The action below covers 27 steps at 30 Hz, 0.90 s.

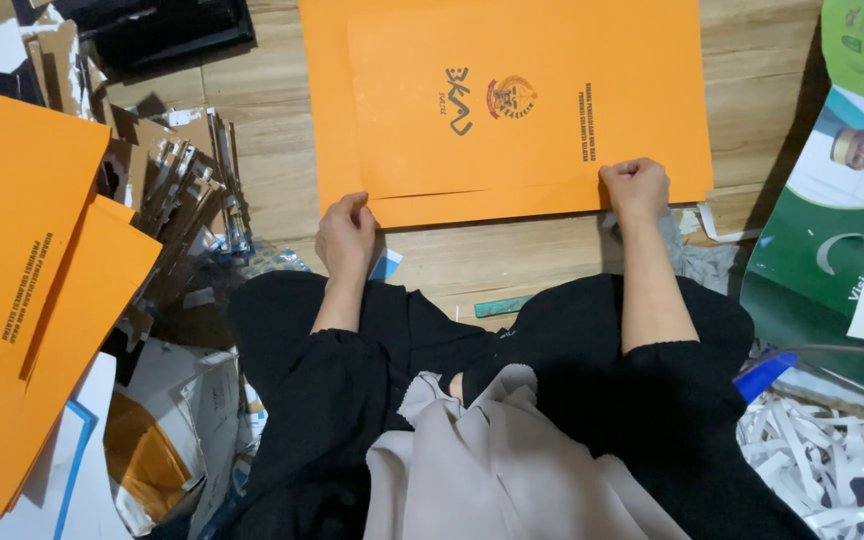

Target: The person sits cross-legged on the floor and folds orange papers in half. They smooth the creases with their hands and stack the folded papers. The person also opens a folded paper to check the inside before folding it again.

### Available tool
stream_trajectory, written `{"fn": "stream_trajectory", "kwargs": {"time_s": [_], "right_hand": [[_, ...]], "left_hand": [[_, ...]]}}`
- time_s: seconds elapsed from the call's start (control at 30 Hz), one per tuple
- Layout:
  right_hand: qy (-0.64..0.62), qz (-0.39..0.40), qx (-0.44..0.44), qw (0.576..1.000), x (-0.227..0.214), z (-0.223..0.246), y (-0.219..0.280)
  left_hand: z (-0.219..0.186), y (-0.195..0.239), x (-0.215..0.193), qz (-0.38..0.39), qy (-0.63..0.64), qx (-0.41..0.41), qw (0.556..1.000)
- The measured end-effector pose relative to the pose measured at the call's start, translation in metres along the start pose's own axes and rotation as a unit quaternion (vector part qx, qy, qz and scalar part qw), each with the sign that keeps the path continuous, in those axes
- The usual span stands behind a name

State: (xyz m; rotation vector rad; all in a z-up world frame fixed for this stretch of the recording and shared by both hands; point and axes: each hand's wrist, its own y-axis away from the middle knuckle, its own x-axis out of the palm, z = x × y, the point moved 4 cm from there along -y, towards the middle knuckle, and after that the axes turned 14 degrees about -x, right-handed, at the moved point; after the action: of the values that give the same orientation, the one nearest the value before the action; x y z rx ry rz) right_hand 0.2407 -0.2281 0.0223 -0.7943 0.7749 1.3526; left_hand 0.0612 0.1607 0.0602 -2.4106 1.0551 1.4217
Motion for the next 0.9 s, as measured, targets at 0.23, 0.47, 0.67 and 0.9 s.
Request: {"fn": "stream_trajectory", "kwargs": {"time_s": [0.23, 0.47, 0.67, 0.9], "right_hand": [[-0.041, 0.008, 0.045, 0.998, 0.009, -0.017, -0.008], [-0.101, 0.023, 0.095, 0.990, 0.013, -0.027, -0.008], [-0.124, 0.050, 0.126, 0.983, 0.012, -0.032, 0.001], [-0.237, 0.078, 0.101, 0.963, -0.001, -0.012, 0.018]], "left_hand": [[-0.002, 0.003, -0.001, 0.013, -0.016, 0.007, 1.000], [-0.003, 0.006, -0.003, 0.038, -0.011, -0.006, 0.999], [0.000, 0.012, -0.007, 0.050, 0.007, -0.023, 0.998], [0.009, 0.014, -0.004, 0.047, -0.004, -0.020, 0.999]]}}
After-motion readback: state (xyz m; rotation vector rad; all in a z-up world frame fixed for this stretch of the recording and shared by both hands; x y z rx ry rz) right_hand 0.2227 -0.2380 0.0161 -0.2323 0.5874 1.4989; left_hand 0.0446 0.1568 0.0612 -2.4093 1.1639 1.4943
